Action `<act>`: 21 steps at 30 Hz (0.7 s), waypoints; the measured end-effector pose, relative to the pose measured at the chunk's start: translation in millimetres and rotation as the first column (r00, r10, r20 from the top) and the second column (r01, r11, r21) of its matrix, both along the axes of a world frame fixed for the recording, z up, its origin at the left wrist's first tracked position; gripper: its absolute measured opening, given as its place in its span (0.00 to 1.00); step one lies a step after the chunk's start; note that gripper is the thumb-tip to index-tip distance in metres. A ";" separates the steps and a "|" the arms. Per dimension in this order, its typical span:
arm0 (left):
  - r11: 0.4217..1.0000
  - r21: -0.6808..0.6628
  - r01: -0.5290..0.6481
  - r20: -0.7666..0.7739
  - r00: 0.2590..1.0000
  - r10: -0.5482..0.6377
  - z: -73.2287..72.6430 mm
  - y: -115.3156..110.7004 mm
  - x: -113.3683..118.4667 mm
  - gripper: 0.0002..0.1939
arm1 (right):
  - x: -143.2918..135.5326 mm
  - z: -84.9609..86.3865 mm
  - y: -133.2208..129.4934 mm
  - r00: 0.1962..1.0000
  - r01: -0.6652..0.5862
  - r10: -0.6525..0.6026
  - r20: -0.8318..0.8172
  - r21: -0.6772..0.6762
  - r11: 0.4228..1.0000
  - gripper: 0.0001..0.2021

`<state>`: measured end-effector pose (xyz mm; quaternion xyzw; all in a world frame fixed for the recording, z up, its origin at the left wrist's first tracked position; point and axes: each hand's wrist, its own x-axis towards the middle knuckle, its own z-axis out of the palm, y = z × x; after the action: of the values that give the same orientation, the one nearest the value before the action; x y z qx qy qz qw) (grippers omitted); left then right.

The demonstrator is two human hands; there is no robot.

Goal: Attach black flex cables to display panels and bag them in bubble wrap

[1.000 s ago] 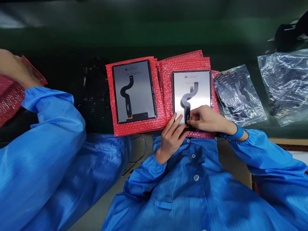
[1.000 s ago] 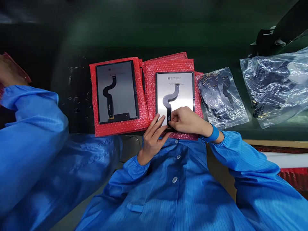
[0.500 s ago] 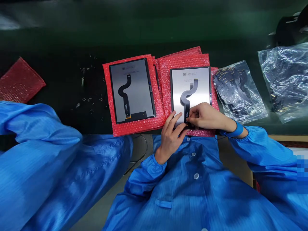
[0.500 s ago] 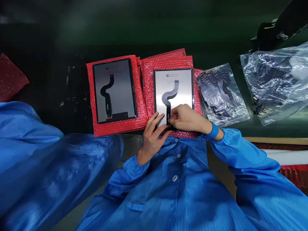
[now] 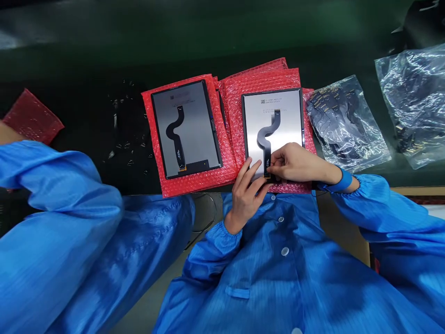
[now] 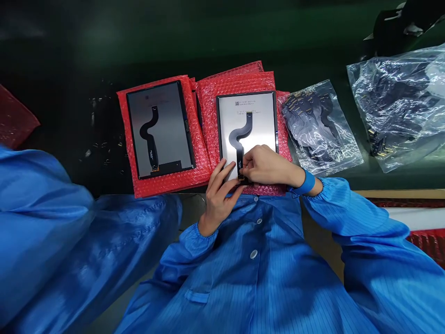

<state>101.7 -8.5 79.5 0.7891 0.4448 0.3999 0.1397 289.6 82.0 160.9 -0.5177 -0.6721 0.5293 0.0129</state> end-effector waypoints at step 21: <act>1.000 -0.009 0.020 -0.061 0.998 -0.020 7.9 1.1 -2.9 0.09 | 1.6 -4.8 -1.0 0.998 0.043 -0.042 -0.043 0.028 0.999 0.11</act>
<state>98.8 -7.3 87.4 0.8048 0.4427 0.3722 0.1334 291.2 81.1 156.1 -0.5203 -0.6680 0.5300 0.0457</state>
